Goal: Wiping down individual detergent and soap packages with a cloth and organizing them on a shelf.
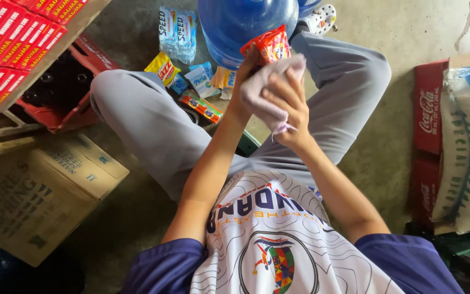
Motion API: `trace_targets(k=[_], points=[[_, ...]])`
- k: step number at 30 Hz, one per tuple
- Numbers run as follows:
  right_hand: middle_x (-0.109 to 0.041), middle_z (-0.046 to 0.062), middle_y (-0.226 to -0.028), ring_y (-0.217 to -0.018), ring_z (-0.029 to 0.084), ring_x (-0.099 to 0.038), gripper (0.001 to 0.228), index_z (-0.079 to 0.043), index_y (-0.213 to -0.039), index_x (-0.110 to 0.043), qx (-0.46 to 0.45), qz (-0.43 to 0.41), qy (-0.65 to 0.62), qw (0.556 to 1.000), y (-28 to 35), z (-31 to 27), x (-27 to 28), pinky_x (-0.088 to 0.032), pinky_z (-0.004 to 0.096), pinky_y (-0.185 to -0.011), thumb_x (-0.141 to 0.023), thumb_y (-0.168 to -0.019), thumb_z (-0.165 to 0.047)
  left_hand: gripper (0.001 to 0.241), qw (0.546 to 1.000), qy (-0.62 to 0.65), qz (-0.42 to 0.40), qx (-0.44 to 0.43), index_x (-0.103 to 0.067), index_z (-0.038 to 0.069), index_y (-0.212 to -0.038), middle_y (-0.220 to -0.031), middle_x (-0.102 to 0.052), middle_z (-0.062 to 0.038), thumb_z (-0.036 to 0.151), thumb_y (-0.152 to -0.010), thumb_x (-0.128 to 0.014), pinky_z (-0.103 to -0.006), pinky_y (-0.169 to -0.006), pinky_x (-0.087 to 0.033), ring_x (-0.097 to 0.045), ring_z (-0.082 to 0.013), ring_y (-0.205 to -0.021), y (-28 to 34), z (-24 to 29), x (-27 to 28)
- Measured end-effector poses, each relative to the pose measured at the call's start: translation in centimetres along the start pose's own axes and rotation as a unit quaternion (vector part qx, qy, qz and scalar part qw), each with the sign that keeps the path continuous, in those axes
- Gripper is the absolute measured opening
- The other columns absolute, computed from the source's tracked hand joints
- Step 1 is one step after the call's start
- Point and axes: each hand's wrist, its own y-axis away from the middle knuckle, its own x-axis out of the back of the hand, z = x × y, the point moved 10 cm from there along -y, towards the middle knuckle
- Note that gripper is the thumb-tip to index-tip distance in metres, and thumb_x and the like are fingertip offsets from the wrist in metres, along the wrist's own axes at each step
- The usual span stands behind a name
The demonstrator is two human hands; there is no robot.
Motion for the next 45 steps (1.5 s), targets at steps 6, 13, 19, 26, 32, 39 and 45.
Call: trace_targets(k=[6,13,19,26,32,39,45], points=[[-0.066,0.012,-0.139,-0.134,0.029,-0.058,0.044,-0.005,-0.139,-0.058,-0.219,0.152,-0.381,0.885,5.6,10.9,3.9,-0.046,0.046,-0.118,-0.063,-0.103,-0.030,0.055,0.995,0.074,0.052,0.030,-0.058,0.010,-0.133,-0.121,-0.068,-0.004,0.053,-0.099,-0.064,-0.0375,-0.097,-0.057,-0.068,-0.0155,-0.111,0.4,0.9,0.5],[-0.037,0.031,-0.139,-0.123,0.046,-0.040,0.036,0.006,-0.141,-0.061,-0.294,0.084,-0.186,0.934,-1.4,9.0,2.1,-0.030,0.053,-0.106,-0.055,-0.108,-0.008,0.049,0.997,-0.067,-0.024,0.012,-0.057,0.008,-0.139,-0.128,-0.066,-0.007,0.033,-0.102,-0.076,-0.0400,-0.100,-0.054,-0.065,-0.0196,-0.117,-0.2,-1.1,0.3],[-0.052,0.014,-0.158,-0.153,0.032,-0.043,0.034,-0.001,-0.137,-0.067,-0.116,-0.012,-0.148,0.982,2.9,7.5,-0.2,-0.033,0.042,-0.129,-0.063,-0.106,-0.015,0.068,0.989,0.138,-0.040,0.047,-0.052,0.001,-0.144,-0.136,-0.063,-0.014,0.052,-0.102,-0.068,-0.0433,-0.113,-0.050,-0.061,-0.0276,-0.126,-1.7,-0.3,3.3],[-0.056,0.014,-0.144,-0.131,0.026,-0.059,0.045,-0.008,-0.144,-0.051,-0.385,0.255,-0.470,0.752,5.4,13.8,0.3,-0.051,0.043,-0.111,-0.064,-0.104,-0.025,0.088,0.968,0.230,-0.057,0.087,-0.033,-0.001,-0.155,-0.154,-0.052,-0.015,0.054,-0.093,-0.064,-0.0366,-0.118,-0.047,-0.053,-0.0238,-0.142,1.0,1.1,0.0],[-0.061,0.012,-0.126,-0.098,0.019,-0.058,0.053,-0.003,-0.150,-0.052,-0.362,0.118,-0.305,0.873,-0.1,9.4,-2.8,-0.051,0.033,-0.077,-0.069,-0.101,-0.014,0.070,1.000,-0.006,-0.003,-0.001,-0.044,-0.003,-0.150,-0.139,-0.061,-0.015,0.053,-0.109,-0.055,-0.0396,-0.108,-0.052,-0.059,-0.0253,-0.126,-0.5,0.5,1.0],[-0.062,0.014,-0.136,-0.116,0.018,-0.059,0.047,-0.006,-0.148,-0.058,-0.211,0.079,-0.169,0.960,-3.6,7.7,-1.3,-0.047,0.031,-0.100,-0.070,-0.102,-0.005,0.066,0.980,-0.136,0.137,-0.045,-0.050,0.004,-0.146,-0.136,-0.061,-0.009,0.056,-0.105,-0.049,-0.0332,-0.102,-0.051,-0.060,-0.0167,-0.123,0.9,2.2,2.0],[-0.048,0.020,-0.162,-0.151,0.029,-0.045,0.043,-0.008,-0.145,-0.065,-0.137,-0.013,-0.138,0.981,-4.6,5.4,-2.8,-0.036,0.037,-0.126,-0.069,-0.102,-0.003,0.066,0.978,-0.171,0.108,-0.050,-0.042,0.006,-0.153,-0.142,-0.056,-0.012,0.054,-0.107,-0.049,-0.0369,-0.104,-0.049,-0.057,-0.0197,-0.126,0.3,1.7,2.5]])
